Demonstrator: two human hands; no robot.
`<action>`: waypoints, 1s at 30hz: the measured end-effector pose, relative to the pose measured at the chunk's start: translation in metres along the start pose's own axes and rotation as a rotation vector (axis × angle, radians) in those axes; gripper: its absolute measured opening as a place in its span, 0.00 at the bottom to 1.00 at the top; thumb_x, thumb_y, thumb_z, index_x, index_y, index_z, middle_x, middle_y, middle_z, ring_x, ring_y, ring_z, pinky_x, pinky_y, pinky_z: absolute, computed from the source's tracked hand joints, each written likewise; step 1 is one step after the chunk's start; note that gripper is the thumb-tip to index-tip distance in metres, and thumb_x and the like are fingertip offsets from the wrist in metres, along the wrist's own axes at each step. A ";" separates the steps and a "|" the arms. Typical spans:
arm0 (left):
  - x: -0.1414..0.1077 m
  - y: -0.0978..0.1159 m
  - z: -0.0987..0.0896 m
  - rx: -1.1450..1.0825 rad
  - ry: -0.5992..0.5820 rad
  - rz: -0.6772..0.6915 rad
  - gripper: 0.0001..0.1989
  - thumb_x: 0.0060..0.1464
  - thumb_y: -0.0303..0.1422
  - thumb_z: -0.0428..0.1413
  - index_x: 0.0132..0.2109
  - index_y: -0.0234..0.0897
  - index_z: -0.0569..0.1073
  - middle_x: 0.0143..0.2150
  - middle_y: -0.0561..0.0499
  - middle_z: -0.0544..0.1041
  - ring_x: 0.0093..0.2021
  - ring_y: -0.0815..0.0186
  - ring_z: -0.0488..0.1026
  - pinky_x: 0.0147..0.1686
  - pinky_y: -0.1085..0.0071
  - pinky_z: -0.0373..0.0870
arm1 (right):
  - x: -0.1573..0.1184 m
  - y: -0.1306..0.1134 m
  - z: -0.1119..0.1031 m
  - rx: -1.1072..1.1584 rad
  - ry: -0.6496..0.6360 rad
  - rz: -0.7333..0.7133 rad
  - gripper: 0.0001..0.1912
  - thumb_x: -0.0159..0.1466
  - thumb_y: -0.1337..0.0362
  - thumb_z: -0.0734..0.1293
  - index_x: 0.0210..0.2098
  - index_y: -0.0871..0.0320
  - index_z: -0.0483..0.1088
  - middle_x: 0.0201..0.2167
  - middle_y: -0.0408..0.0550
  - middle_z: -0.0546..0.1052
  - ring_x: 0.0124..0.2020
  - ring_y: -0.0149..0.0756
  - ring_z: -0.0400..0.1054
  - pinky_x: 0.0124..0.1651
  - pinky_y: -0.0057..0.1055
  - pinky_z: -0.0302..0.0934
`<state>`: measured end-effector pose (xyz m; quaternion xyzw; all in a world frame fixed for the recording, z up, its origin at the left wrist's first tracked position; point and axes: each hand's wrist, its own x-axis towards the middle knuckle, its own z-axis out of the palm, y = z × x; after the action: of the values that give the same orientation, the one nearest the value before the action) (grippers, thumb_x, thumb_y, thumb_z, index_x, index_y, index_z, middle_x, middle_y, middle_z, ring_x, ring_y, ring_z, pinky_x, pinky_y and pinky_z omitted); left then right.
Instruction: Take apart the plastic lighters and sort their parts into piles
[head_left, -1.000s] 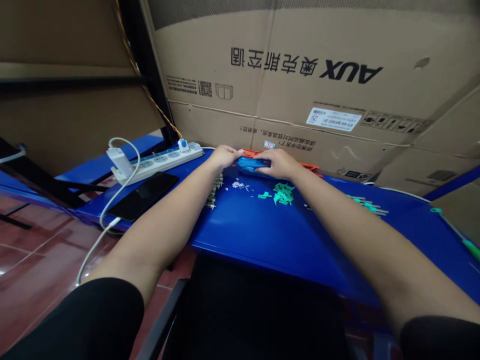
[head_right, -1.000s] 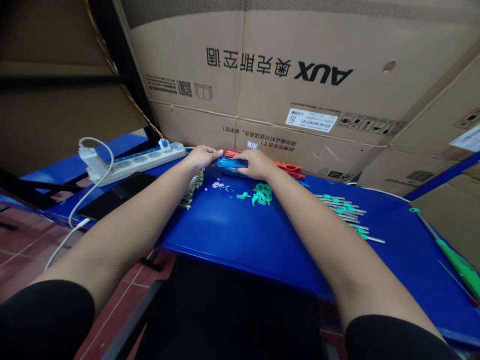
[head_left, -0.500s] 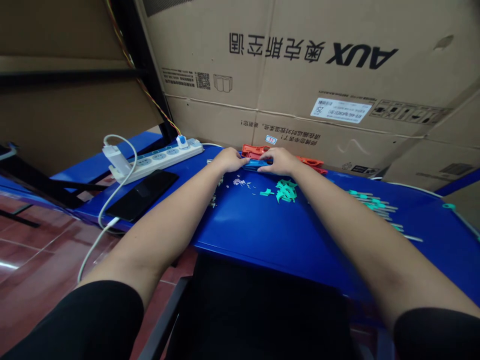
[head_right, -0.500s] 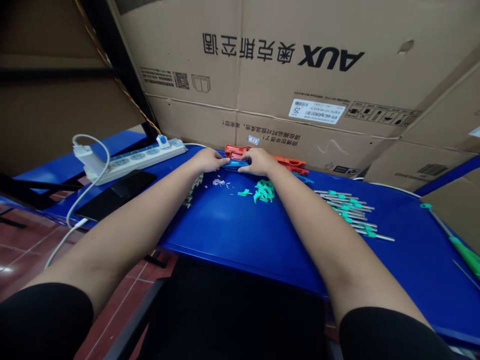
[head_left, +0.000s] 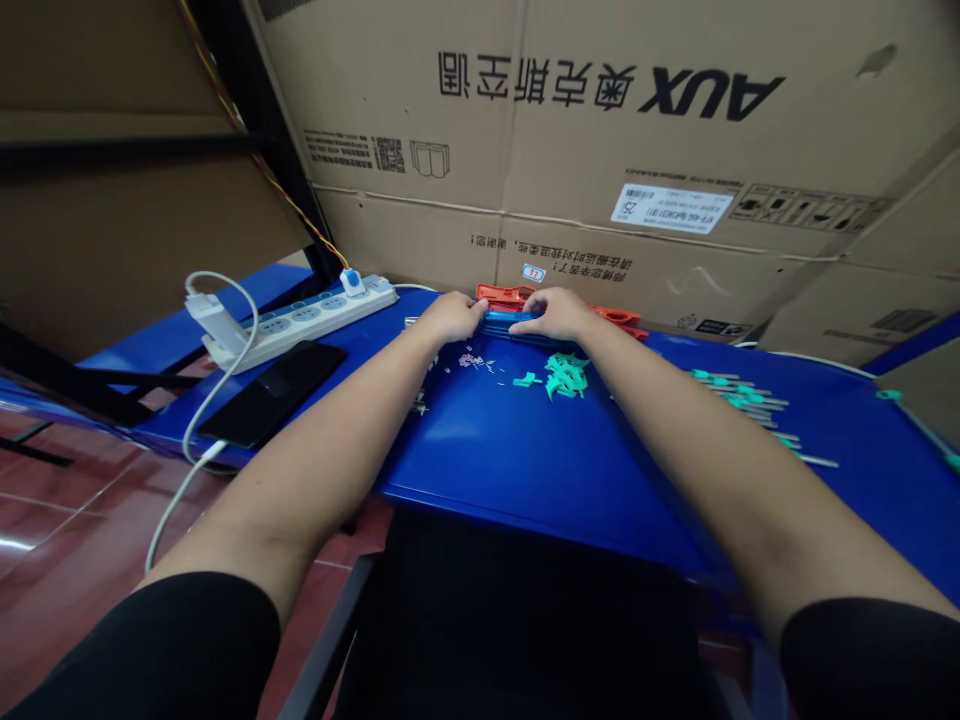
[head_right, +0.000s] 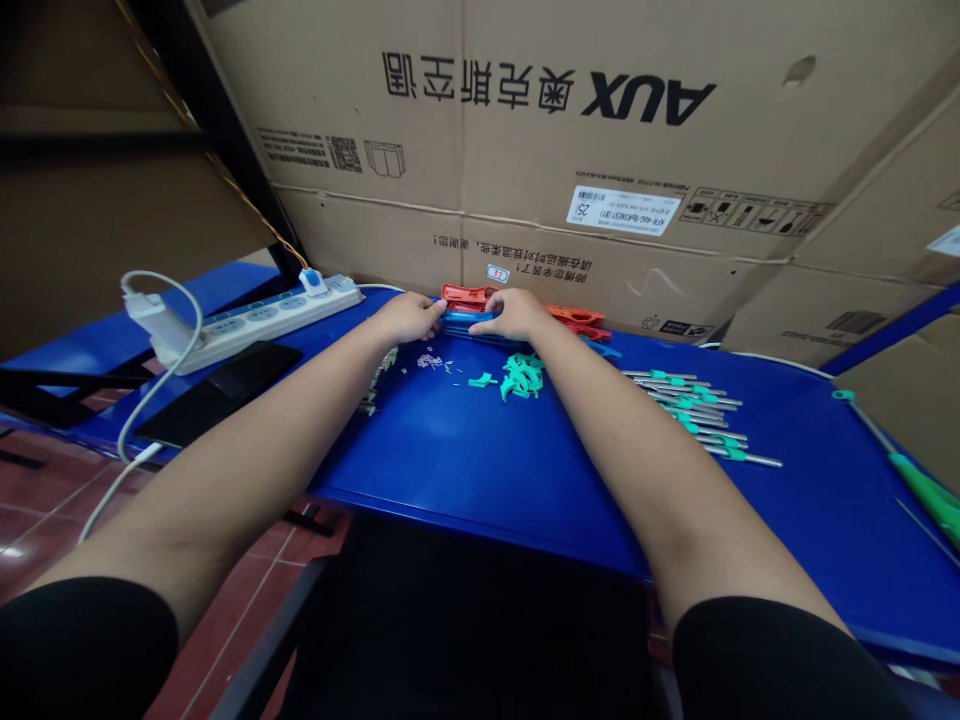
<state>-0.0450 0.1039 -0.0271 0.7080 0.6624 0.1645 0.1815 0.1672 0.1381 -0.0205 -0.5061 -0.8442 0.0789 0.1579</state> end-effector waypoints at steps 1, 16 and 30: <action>0.000 0.000 0.000 0.005 -0.011 -0.004 0.26 0.68 0.45 0.43 0.41 0.32 0.80 0.33 0.44 0.82 0.30 0.65 0.76 0.36 0.72 0.68 | 0.000 0.000 0.001 -0.005 0.004 0.003 0.25 0.52 0.46 0.77 0.41 0.55 0.77 0.39 0.50 0.80 0.38 0.43 0.73 0.41 0.40 0.67; -0.025 -0.002 -0.037 0.223 -0.218 0.240 0.17 0.50 0.34 0.61 0.48 0.43 0.81 0.42 0.53 0.82 0.37 0.67 0.74 0.36 0.76 0.62 | -0.043 -0.042 -0.006 -0.225 -0.035 -0.368 0.07 0.65 0.61 0.67 0.38 0.54 0.78 0.42 0.51 0.79 0.48 0.48 0.68 0.51 0.46 0.58; -0.023 0.013 -0.017 0.228 -0.151 0.191 0.21 0.55 0.49 0.57 0.32 0.34 0.82 0.26 0.46 0.77 0.30 0.61 0.72 0.33 0.67 0.62 | -0.050 -0.002 -0.012 -0.212 -0.101 -0.435 0.10 0.61 0.58 0.71 0.40 0.54 0.78 0.41 0.50 0.79 0.43 0.42 0.71 0.45 0.37 0.62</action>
<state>-0.0429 0.0803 -0.0052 0.7940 0.5911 0.0511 0.1326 0.1912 0.0929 -0.0176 -0.3217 -0.9437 -0.0208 0.0746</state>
